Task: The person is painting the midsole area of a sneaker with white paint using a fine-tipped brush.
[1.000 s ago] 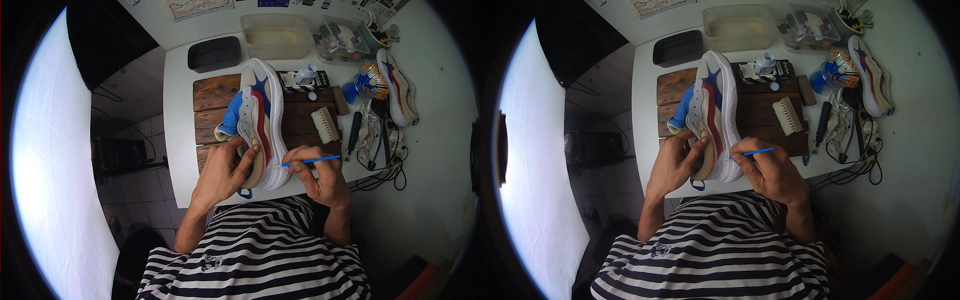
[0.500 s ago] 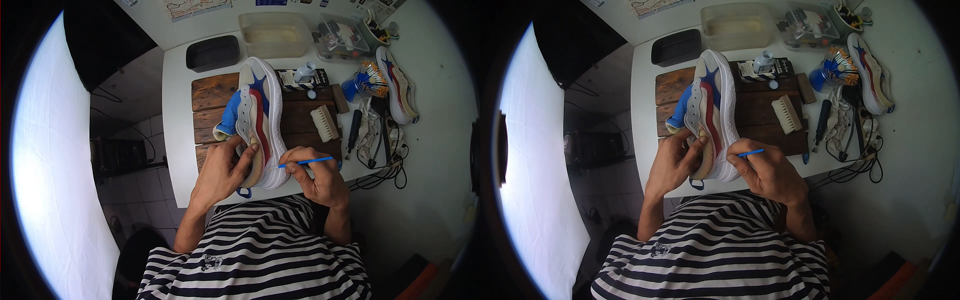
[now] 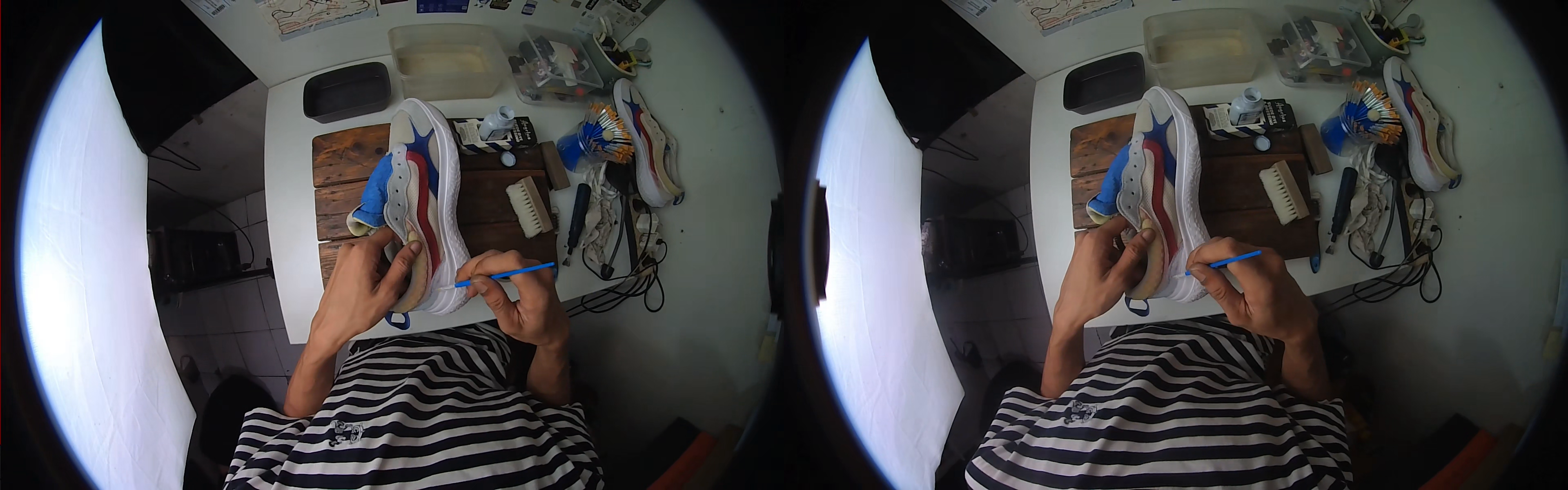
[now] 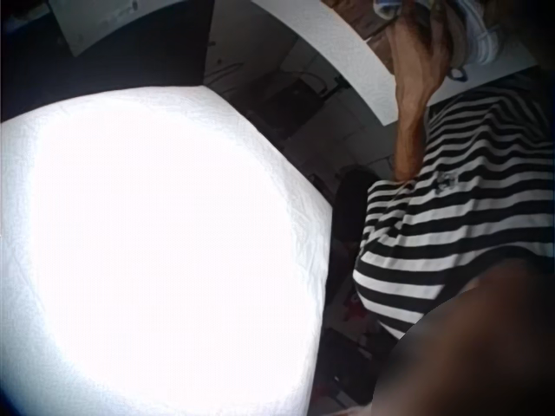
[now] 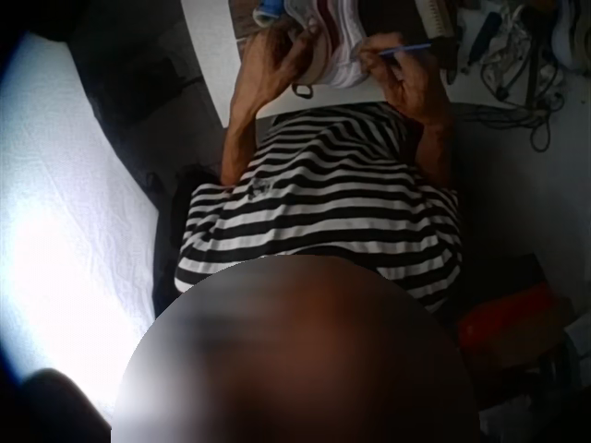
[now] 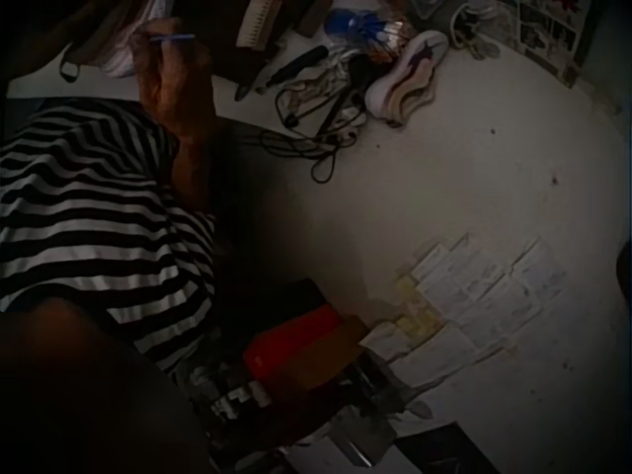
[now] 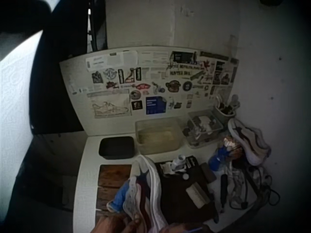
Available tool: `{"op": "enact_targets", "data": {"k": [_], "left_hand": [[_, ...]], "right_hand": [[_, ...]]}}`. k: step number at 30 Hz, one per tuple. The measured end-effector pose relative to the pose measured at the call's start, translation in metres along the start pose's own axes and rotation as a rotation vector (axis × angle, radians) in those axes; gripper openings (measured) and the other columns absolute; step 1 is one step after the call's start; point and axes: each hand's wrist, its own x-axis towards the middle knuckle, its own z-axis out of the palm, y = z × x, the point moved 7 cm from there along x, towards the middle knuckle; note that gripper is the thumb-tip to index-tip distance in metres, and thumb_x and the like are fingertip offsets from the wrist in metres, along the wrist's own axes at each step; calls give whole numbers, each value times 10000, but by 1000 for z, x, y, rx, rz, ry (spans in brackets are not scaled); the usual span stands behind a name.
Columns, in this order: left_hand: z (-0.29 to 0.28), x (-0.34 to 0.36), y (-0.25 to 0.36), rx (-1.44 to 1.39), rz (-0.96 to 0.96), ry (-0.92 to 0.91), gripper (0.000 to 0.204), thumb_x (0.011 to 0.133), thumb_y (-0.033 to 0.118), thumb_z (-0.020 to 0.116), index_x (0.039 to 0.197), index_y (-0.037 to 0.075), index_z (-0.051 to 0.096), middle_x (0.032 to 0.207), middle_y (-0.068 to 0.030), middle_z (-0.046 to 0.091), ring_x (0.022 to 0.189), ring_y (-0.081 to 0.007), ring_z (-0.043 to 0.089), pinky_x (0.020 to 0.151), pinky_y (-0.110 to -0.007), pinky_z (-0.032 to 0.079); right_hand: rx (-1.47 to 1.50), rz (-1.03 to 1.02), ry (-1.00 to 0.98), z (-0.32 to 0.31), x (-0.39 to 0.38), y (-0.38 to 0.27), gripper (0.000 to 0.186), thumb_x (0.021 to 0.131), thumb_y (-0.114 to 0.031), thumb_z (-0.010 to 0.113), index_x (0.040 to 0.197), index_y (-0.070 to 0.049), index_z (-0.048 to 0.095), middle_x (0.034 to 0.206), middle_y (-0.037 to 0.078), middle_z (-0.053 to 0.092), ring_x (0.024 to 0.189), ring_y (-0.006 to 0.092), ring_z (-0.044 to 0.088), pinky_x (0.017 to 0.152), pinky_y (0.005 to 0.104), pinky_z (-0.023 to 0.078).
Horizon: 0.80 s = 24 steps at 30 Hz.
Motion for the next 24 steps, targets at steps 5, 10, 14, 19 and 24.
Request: {"op": "enact_targets", "data": {"k": [5,10,14,19,24], "left_hand": [[0,0,4,2,5,17,370,1042,291,626,929,-60,662,568,-102,608,497,-162,608,493,-323,455],[0,-1,4,-3,18,48,401,1037,299,625,887,-70,664,547,-136,598,481,-212,629,493,-356,472],[0,1,4,13,30,46,400,1039,299,623,889,-68,669,546,-134,600,481,-208,631,494,-357,474],[-1,0,6,17,22,43,394,1041,293,618,891,-67,672,547,-132,603,476,-205,627,495,-358,474],[0,0,1,32,-6,-8,356,1046,294,623,1029,-57,676,617,-98,651,540,-137,631,520,-300,463]], "right_hand": [[-28,49,30,-2,-2,5,111,982,-42,679,1029,20,600,906,138,711,726,253,720,620,353,564],[-36,-49,-96,7,-1,-3,105,1027,-61,622,1043,22,559,930,182,736,708,186,708,636,292,578],[-60,-10,-5,-1,-1,-1,93,1024,-52,623,1048,20,570,925,178,736,720,198,712,640,300,578],[-89,-19,-34,2,0,-2,92,1005,-41,646,1039,24,591,925,134,722,710,225,709,606,332,568],[-77,-74,183,-35,3,0,71,1023,-40,618,1049,12,578,951,138,737,698,120,668,594,250,546]]}}
